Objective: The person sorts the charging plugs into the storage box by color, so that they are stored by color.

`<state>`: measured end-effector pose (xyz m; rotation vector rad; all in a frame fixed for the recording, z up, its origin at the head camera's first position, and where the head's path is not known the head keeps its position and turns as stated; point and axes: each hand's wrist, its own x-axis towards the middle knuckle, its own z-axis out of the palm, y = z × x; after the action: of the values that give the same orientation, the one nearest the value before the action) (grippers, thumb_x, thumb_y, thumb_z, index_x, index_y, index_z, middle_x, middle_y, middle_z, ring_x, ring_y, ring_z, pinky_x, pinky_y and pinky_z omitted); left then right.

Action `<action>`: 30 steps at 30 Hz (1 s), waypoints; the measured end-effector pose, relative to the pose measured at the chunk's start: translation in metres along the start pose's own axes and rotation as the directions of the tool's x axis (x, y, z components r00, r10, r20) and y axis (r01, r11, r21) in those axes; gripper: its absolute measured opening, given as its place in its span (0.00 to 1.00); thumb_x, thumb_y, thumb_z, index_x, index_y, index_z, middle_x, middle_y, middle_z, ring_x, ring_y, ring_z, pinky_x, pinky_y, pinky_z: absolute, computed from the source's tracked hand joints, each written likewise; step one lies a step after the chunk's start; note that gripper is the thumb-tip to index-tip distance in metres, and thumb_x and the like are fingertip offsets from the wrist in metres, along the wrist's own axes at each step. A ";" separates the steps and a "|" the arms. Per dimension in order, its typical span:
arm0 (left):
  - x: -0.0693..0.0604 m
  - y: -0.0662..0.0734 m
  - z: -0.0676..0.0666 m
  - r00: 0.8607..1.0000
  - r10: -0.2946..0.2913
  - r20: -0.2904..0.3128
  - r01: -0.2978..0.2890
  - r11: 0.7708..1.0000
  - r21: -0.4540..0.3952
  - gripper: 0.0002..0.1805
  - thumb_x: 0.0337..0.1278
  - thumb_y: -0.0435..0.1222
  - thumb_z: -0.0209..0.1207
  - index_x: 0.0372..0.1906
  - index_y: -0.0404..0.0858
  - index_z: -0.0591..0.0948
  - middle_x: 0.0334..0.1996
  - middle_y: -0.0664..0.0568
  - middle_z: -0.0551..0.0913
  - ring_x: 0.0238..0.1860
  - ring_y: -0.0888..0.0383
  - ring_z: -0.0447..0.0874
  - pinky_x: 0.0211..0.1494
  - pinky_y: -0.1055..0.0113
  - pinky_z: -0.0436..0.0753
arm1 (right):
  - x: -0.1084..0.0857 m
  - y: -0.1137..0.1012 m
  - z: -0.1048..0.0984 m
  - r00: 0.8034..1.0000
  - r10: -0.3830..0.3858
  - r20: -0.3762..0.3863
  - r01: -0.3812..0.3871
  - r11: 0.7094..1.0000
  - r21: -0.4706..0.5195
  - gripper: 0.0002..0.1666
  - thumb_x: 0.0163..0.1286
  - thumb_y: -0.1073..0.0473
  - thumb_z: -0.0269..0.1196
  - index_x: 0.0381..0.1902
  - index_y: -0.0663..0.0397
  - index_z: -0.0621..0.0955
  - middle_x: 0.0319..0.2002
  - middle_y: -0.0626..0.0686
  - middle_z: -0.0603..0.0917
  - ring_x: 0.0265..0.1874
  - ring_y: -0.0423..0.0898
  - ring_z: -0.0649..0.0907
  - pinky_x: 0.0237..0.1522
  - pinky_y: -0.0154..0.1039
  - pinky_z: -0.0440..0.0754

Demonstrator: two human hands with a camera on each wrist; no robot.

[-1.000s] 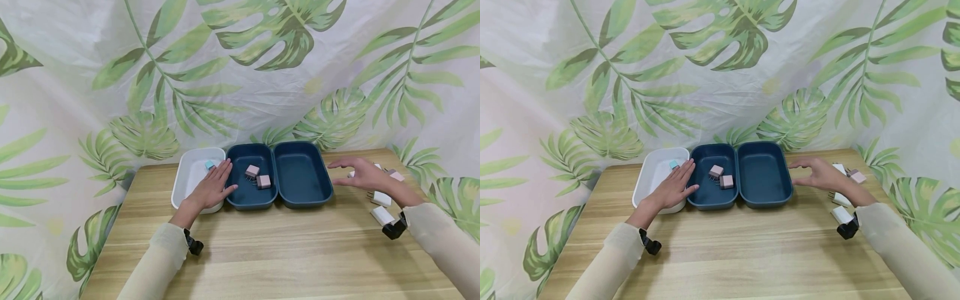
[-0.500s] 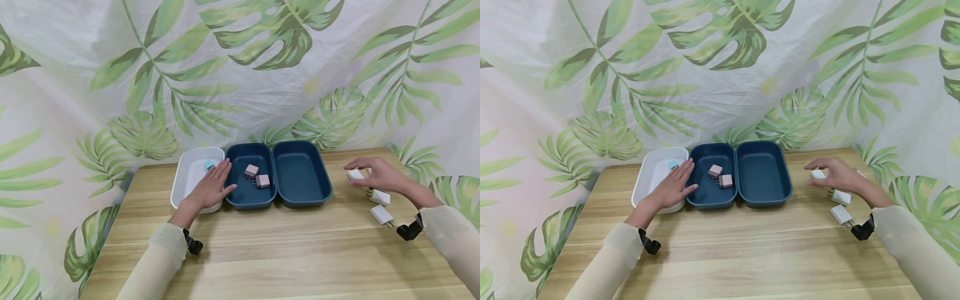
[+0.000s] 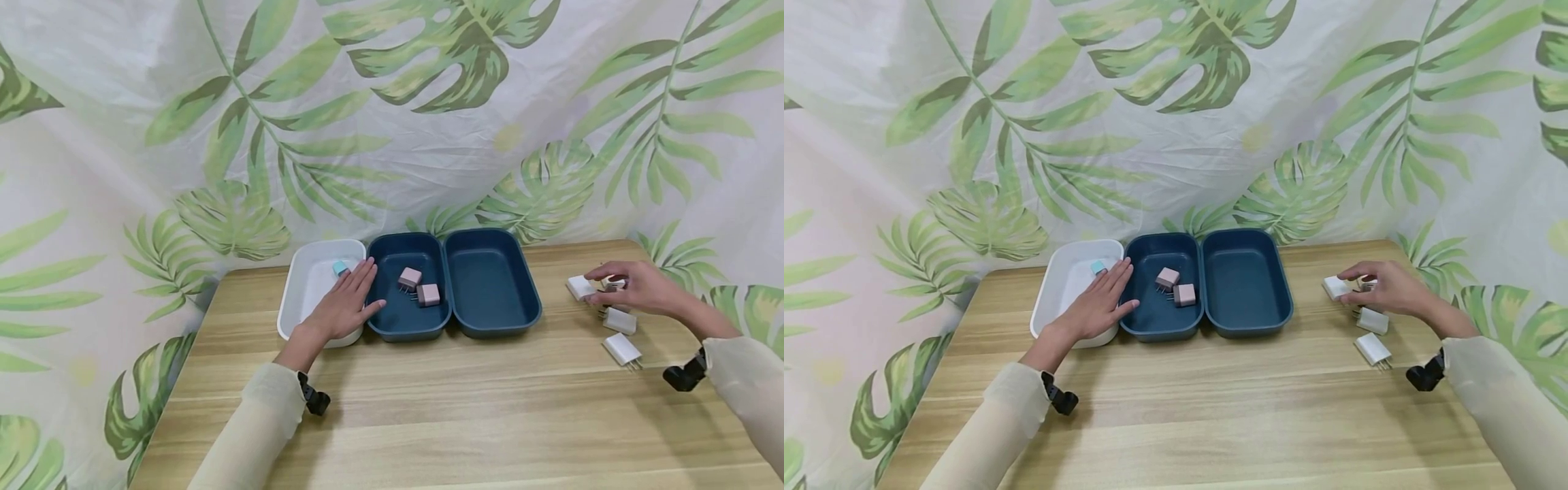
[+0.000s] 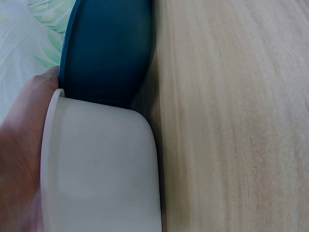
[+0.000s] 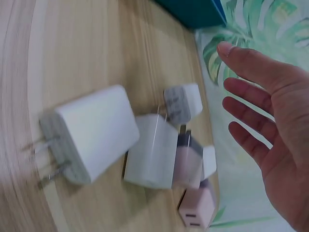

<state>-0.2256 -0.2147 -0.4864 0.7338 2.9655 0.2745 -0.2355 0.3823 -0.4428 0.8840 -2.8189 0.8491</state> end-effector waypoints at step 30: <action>0.000 -0.002 0.002 1.000 0.009 -0.013 -0.009 1.000 0.007 0.49 0.80 0.67 0.34 0.87 0.39 0.43 0.88 0.49 0.37 0.87 0.51 0.35 0.87 0.49 0.43 | -0.028 0.048 -0.004 0.991 0.130 0.024 -0.129 0.991 -0.040 0.20 0.56 0.67 0.81 0.48 0.63 0.90 0.46 0.66 0.90 0.37 0.31 0.86 0.36 0.24 0.82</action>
<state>-0.2266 -0.2161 -0.4889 0.7487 2.9777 0.2701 -0.2383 0.4312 -0.4692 0.7191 -2.9325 0.8008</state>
